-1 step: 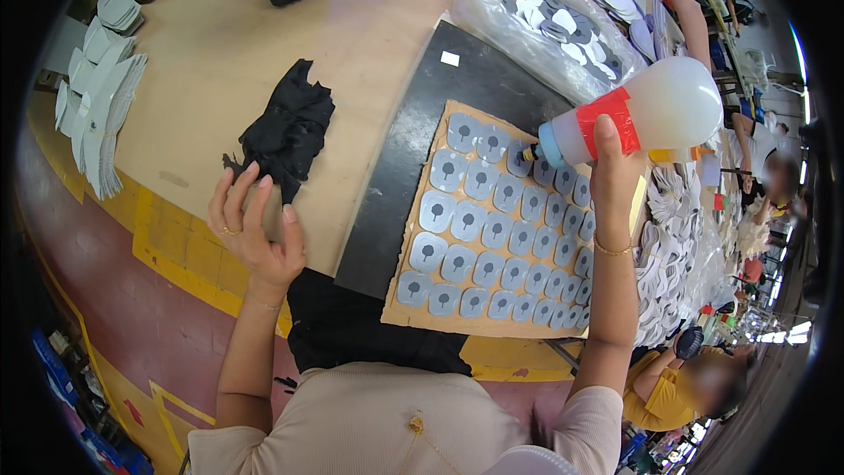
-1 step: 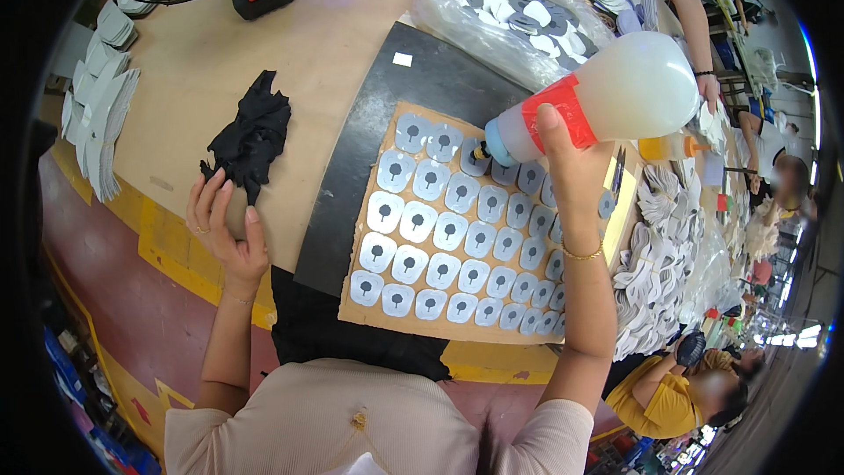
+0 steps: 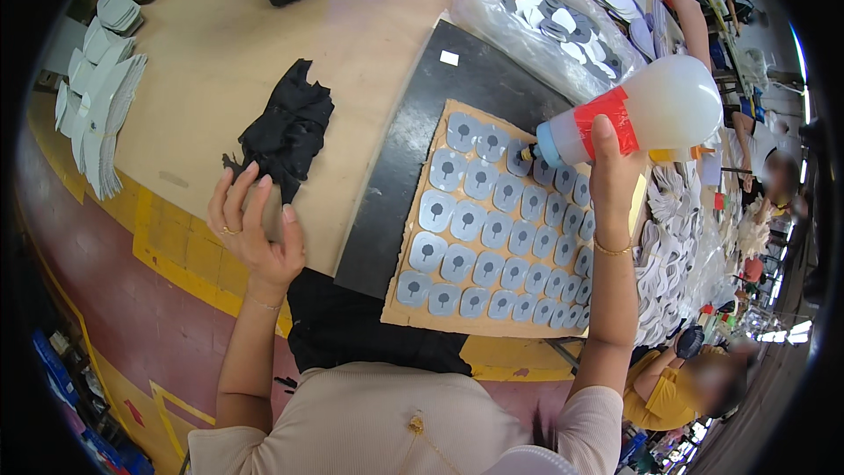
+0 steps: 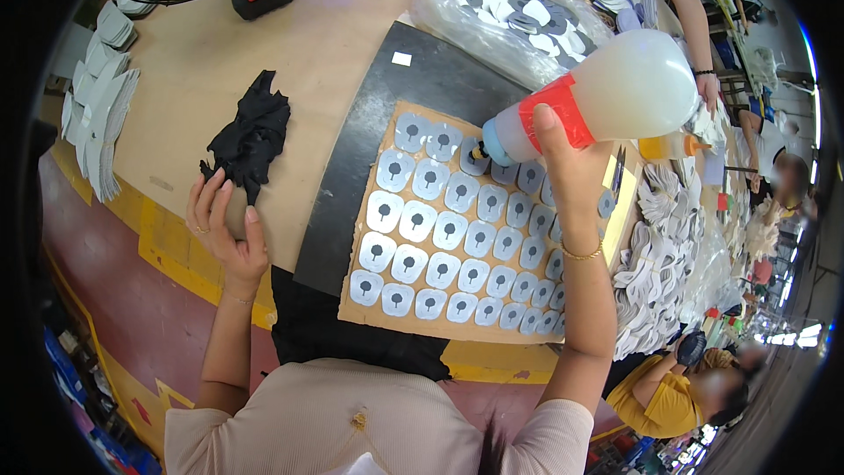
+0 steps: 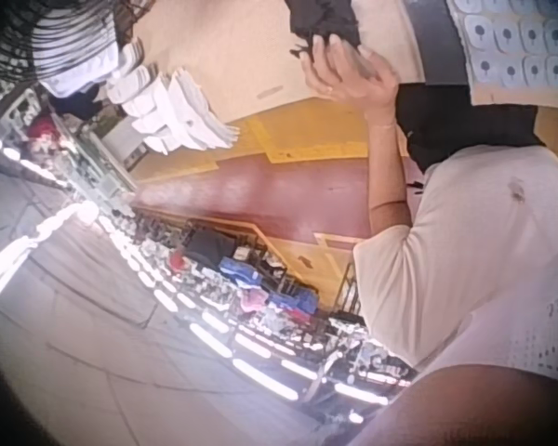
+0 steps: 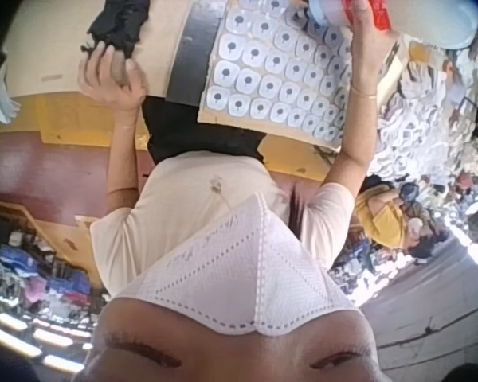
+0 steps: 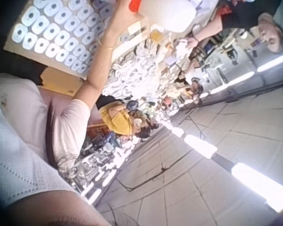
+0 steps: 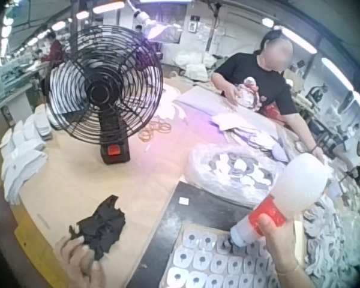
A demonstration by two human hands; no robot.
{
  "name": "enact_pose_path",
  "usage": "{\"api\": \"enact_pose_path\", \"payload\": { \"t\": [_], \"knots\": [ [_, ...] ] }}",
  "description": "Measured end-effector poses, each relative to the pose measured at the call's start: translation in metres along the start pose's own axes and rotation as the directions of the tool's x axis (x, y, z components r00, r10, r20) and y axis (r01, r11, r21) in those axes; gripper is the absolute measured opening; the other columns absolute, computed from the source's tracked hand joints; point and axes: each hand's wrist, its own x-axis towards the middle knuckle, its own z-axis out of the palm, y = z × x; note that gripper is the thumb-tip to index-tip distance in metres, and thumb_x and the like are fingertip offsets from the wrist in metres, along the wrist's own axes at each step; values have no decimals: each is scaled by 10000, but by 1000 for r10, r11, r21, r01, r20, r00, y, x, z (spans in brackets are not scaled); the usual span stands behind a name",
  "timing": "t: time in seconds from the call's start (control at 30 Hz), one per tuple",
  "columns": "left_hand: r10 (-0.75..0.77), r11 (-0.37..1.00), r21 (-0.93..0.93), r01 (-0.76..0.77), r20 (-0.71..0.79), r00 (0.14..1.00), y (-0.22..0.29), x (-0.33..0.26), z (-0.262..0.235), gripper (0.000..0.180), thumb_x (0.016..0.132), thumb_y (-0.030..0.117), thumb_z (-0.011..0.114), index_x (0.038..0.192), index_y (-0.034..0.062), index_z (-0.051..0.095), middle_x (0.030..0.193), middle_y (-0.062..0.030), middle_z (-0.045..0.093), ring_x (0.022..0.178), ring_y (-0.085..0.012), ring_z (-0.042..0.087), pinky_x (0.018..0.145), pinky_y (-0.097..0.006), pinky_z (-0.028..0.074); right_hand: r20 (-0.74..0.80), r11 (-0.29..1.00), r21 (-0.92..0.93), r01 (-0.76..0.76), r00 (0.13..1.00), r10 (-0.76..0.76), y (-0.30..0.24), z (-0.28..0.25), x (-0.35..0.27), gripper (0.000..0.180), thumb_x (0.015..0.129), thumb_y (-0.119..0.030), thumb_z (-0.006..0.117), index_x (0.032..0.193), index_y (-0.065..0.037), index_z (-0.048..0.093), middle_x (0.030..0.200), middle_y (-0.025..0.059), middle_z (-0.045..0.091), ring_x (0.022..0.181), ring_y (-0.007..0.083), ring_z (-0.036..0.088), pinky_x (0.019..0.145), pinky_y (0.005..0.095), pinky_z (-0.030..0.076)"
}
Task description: The person applies a small dot of glue from a squeeze bottle onto the center of each white shoe insole arranged on a cardboard sheet. The person holds a black cloth in the left hand while dispensing glue with the right hand, working systematically across the insoles.
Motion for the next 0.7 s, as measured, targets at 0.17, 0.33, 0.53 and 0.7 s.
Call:
{"api": "enact_pose_path", "payload": {
  "t": [0.17,0.33,0.53,0.7],
  "knots": [
    [5,1000,16,-5,2,1000,-2,3,3,398,812,146,563,1200,59,563,1277,-131,556,1255,-362,413,1032,-464,285,-7,1000,11,-6,1000,6,-6,10,1,509,787,-346,775,1095,10,583,993,101,628,888,172,617,777,297,511],
    [4,1000,23,-4,-1,1000,-2,3,3,392,818,148,560,1201,60,564,1279,-130,554,1259,-361,411,1033,-466,282,61,1000,-28,-9,998,10,-4,12,1,511,793,-362,761,1096,10,582,1011,102,629,905,176,619,796,303,513],
    [0,1000,13,0,-5,1000,-1,3,4,386,820,148,560,1194,55,568,1277,-132,556,1261,-360,409,1033,-465,280,178,823,489,-290,957,231,1,-1,-2,567,861,-365,661,1247,-7,452,1053,126,595,926,209,615,806,336,527],
    [-2,1000,14,2,-5,1000,0,3,4,388,816,145,564,1192,53,569,1272,-130,559,1260,-357,411,1032,-463,279,39,995,90,-52,998,49,4,-7,-1,518,817,-395,720,1111,3,565,974,80,616,855,153,601,764,298,506]
  ]
}}
